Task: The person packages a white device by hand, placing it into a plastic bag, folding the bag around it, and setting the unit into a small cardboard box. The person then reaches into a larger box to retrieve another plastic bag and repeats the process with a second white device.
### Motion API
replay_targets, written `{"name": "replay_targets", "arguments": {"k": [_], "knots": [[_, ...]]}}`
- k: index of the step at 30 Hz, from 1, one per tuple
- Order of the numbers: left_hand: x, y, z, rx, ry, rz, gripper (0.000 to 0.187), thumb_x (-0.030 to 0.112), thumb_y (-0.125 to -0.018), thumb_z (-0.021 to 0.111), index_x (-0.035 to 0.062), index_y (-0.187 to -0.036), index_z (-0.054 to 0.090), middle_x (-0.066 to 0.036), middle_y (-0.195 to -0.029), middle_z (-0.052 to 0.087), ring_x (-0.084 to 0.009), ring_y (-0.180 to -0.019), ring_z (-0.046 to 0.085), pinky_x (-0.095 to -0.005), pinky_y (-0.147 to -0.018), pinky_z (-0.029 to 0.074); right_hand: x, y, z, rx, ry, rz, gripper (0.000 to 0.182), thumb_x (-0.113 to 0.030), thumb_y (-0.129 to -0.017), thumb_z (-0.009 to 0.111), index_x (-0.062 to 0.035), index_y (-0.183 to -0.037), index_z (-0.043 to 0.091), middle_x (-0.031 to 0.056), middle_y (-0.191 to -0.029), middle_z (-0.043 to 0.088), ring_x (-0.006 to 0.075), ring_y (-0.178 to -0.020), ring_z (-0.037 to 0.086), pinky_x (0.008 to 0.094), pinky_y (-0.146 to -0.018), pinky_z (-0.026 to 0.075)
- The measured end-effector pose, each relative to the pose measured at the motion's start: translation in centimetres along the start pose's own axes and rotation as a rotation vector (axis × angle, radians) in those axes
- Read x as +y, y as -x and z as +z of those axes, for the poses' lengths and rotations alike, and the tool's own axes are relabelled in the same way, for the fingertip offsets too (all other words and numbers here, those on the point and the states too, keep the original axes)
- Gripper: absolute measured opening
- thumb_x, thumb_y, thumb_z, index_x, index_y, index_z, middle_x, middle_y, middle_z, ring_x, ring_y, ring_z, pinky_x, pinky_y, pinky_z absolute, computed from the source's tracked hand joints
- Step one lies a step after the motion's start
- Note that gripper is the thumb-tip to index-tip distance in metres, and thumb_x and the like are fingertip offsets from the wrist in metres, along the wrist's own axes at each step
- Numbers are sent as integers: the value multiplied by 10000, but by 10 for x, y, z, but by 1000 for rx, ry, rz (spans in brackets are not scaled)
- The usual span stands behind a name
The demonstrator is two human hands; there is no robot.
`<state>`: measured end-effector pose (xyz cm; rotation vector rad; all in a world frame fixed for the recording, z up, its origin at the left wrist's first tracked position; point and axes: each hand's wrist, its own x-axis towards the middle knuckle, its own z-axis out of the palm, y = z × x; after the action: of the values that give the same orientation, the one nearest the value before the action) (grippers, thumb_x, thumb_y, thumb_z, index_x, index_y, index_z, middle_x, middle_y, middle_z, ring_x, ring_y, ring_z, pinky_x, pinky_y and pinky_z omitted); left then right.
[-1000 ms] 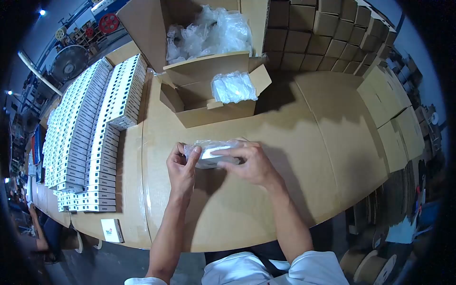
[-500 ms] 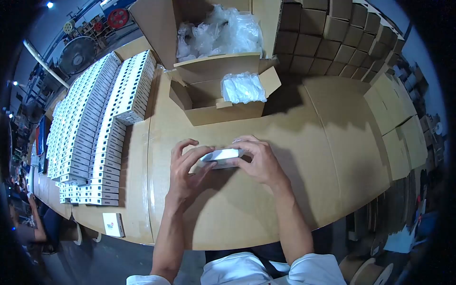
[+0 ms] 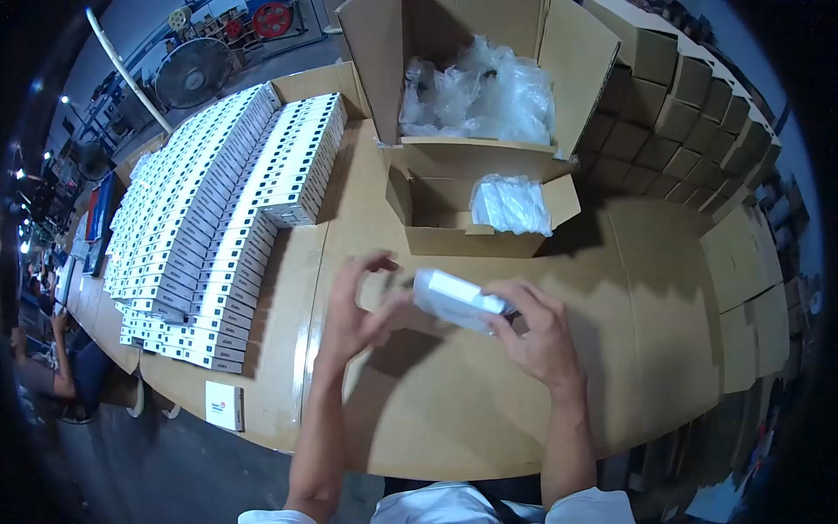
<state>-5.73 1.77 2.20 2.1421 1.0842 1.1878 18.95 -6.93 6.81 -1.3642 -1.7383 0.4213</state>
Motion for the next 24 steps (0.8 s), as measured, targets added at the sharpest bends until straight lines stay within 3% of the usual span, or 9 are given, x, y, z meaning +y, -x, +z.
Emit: {"name": "replay_targets", "arguments": {"k": [2, 5, 7, 9, 12, 15, 16, 20, 24], "knots": [[-17, -15, -22, 138, -153, -110, 399, 167, -926, 688, -4, -1272, 587, -171, -1085, 677, -286, -994, 629, -397, -920, 485, 3, -12, -5, 106, 36, -30, 260, 42, -813, 746, -10, -1041, 631, 121, -904, 639, 211, -797, 680, 320, -657, 536], [-72, -38, -58, 331, -412, -100, 380, 143, -961, 628, -28, -1294, 565, -191, -1110, 644, -305, -953, 624, -391, -855, 509, 11, -36, 9, 392, -175, 101, 268, 56, -839, 716, -1, -1076, 605, 124, -929, 626, 221, -775, 670, 319, -656, 532], [-100, -46, -75, 335, -528, -182, 418, 74, -931, 636, -16, -1331, 552, -189, -1045, 611, -303, -872, 634, -400, -820, 521, 26, -54, 21, 483, -49, 27, 259, 51, -852, 705, 7, -1076, 582, 129, -945, 614, 248, -782, 651, 349, -665, 531], [-122, -50, -87, 263, -536, -247, 486, 109, -917, 649, 30, -1376, 510, -214, -1112, 598, -383, -1030, 607, -454, -894, 496, 33, -73, 31, 556, 179, -75, 247, 44, -850, 711, 9, -1056, 581, 131, -934, 608, 266, -794, 643, 368, -667, 528], [-129, -48, -88, 202, -517, -338, 484, 85, -903, 655, 57, -1365, 511, -210, -1127, 593, -380, -1022, 612, -454, -879, 502, 39, -80, 40, 555, 258, -116, 254, 40, -836, 723, 6, -1044, 582, 140, -920, 599, 318, -815, 632, 406, -677, 519], [-134, -44, -84, 282, -433, -278, 477, 68, -889, 665, 66, -1340, 510, -213, -1126, 595, -372, -1005, 620, -455, -869, 504, 42, -80, 46, 540, 292, -102, 249, 46, -828, 716, 11, -1037, 585, 150, -938, 610, 347, -825, 632, 418, -697, 520], [-136, -43, -83, 336, -489, -184, 468, 50, -879, 669, 77, -1318, 512, -207, -1037, 622, -359, -934, 639, -457, -823, 511, 38, -78, 46, 528, 323, -92, 247, 46, -829, 713, 12, -1037, 585, 153, -945, 613, 350, -830, 636, 421, -698, 520], [-130, -38, -83, 344, -362, -296, 523, 28, -856, 676, 64, -1347, 496, -162, -816, 650, -329, -740, 645, -443, -694, 504, 27, -81, 46, 497, 349, -56, 250, 45, -830, 693, 5, -1058, 598, 172, -970, 634, 370, -862, 650, 446, -695, 526], [-129, -35, -89, 345, -320, -322, 377, 23, -831, 645, 19, -1207, 616, -168, -719, 652, -325, -639, 636, -442, -658, 504, 25, -89, 48, 456, 391, -44, 231, 25, -827, 677, 4, -1046, 609, 192, -983, 643, 408, -879, 645, 484, -737, 514]]}}
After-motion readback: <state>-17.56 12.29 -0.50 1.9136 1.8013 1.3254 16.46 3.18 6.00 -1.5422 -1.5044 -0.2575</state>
